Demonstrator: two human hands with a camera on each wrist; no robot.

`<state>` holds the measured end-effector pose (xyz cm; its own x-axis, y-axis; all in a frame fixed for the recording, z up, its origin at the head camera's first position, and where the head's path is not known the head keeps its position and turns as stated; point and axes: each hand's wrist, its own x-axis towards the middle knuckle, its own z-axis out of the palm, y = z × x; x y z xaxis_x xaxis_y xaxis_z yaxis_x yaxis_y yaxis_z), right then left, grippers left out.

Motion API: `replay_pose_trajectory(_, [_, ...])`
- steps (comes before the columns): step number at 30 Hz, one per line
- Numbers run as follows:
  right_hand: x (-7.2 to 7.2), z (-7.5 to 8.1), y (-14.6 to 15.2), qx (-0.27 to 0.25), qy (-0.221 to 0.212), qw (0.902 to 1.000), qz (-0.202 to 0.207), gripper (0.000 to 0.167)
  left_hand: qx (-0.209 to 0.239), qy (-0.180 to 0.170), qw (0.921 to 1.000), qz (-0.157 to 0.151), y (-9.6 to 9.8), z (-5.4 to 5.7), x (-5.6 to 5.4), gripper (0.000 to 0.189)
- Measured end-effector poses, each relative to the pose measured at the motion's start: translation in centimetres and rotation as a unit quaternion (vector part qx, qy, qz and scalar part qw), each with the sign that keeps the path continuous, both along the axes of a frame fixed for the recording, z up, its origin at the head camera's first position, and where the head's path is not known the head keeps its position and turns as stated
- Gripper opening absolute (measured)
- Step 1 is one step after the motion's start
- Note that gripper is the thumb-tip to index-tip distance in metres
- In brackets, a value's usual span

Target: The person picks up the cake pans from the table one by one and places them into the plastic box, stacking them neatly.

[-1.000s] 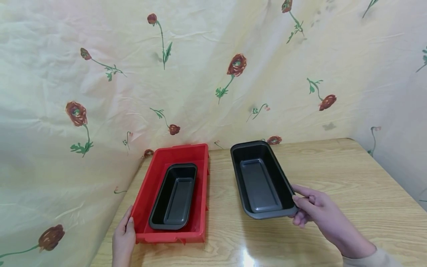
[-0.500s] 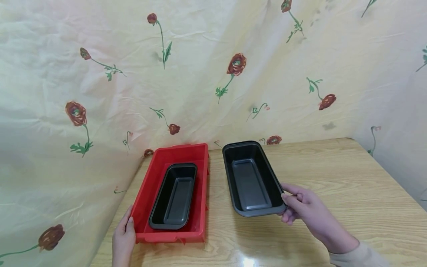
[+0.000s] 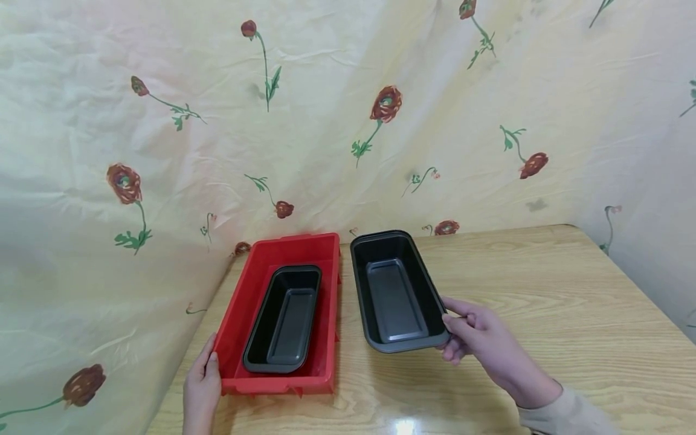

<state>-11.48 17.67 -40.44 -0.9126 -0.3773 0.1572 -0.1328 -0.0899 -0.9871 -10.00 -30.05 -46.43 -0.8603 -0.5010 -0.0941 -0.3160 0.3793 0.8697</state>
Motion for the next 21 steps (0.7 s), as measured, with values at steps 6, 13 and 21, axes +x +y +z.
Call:
replay_pose_trajectory(6, [0.0,0.2,-0.9,0.0,-0.009,0.9999,0.004,0.057,0.0,0.003,1.0,-0.001,0.0,0.0,0.1,0.051])
replay_pose_trajectory(13, [-0.1,0.4,-2.2,-0.001,-0.031,0.9995,0.005,0.058,0.002,0.0,1.0,0.003,0.1,0.0,0.0,0.052])
replay_pose_trajectory(21, [-0.4,0.3,-3.7,-0.005,-0.043,0.999,0.003,0.055,0.007,0.0,1.0,0.003,0.1,0.0,-0.1,0.052])
